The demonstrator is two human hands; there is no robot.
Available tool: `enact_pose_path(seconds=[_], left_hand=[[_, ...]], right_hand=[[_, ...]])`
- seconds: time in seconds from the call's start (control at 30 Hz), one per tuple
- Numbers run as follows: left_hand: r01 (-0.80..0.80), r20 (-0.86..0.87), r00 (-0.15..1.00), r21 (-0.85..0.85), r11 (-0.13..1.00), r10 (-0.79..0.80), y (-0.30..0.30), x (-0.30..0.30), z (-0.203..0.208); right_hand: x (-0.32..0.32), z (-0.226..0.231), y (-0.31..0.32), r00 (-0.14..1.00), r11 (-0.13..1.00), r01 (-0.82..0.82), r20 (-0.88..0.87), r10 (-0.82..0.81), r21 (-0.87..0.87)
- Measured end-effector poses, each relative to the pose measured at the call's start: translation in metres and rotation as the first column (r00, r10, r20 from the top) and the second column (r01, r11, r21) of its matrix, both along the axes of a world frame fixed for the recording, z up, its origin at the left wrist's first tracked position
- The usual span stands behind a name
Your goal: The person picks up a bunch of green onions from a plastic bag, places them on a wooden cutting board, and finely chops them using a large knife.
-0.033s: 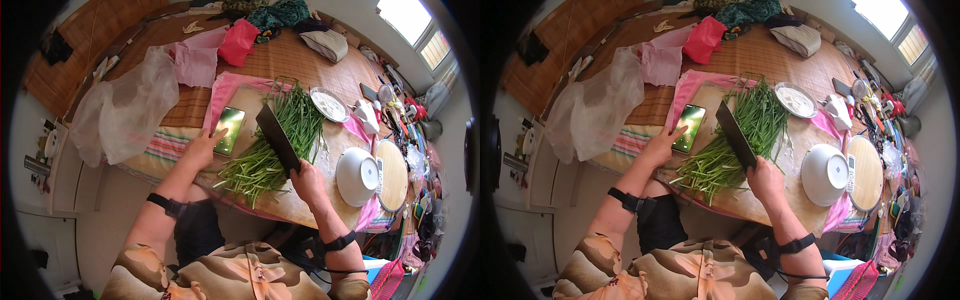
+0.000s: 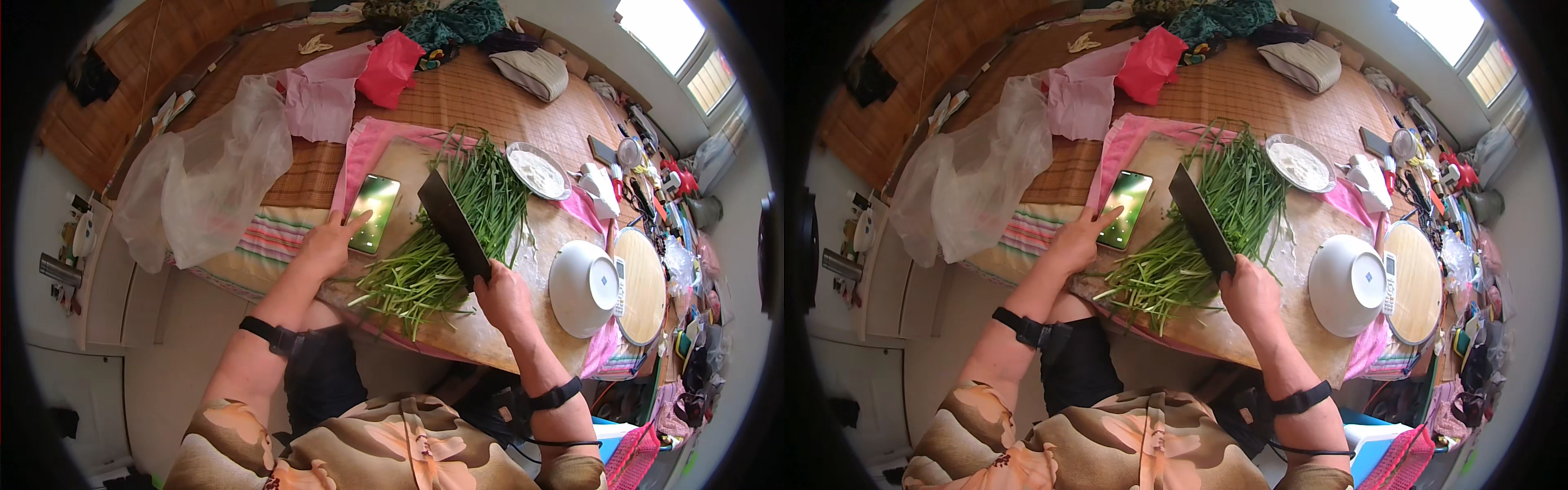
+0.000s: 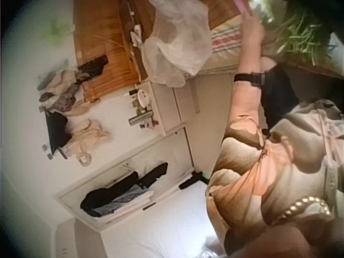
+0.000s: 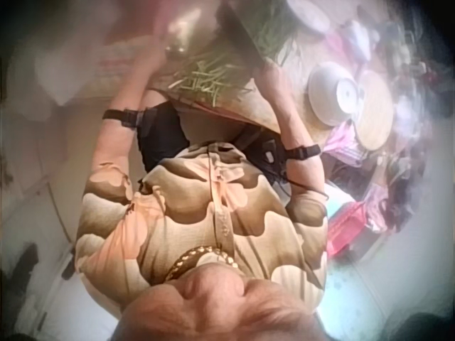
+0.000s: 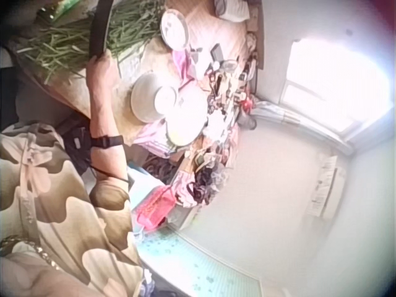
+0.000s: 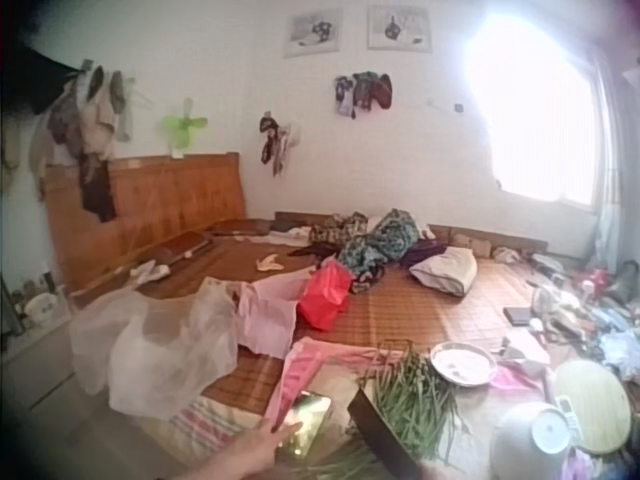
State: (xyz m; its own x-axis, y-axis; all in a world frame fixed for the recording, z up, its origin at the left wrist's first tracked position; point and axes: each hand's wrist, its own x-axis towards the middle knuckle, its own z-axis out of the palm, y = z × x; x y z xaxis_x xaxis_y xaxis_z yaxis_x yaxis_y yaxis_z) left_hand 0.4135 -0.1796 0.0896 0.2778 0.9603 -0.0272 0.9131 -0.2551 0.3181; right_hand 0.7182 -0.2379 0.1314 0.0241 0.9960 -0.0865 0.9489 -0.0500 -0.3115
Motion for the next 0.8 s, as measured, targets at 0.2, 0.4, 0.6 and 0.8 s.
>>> enact_pose_path(seconds=[0.2, 0.4, 0.6, 0.8], left_hand=[[0.017, 0.006, 1.0, 0.021, 1.0, -0.017, -0.014, -0.006, -0.002], [0.031, 0.078, 0.996, 0.081, 0.996, -0.037, -0.029, -0.011, -0.008], [0.013, 0.035, 0.999, 0.079, 0.997, -0.016, -0.033, -0.002, -0.005], [0.015, -0.071, 0.997, 0.091, 0.996, -0.008, -0.03, 0.004, -0.005]], right_hand=[[0.0, -0.001, 0.0, 1.0, 1.0, -0.002, 0.016, 0.002, 0.003], [0.0, 0.001, -0.002, 1.0, 0.999, -0.007, -0.007, 0.008, 0.032], [-0.001, 0.002, -0.001, 0.996, 0.999, 0.023, -0.082, -0.02, 0.037], [-0.002, 0.002, -0.001, 0.998, 0.999, 0.023, -0.065, -0.02, 0.033]])
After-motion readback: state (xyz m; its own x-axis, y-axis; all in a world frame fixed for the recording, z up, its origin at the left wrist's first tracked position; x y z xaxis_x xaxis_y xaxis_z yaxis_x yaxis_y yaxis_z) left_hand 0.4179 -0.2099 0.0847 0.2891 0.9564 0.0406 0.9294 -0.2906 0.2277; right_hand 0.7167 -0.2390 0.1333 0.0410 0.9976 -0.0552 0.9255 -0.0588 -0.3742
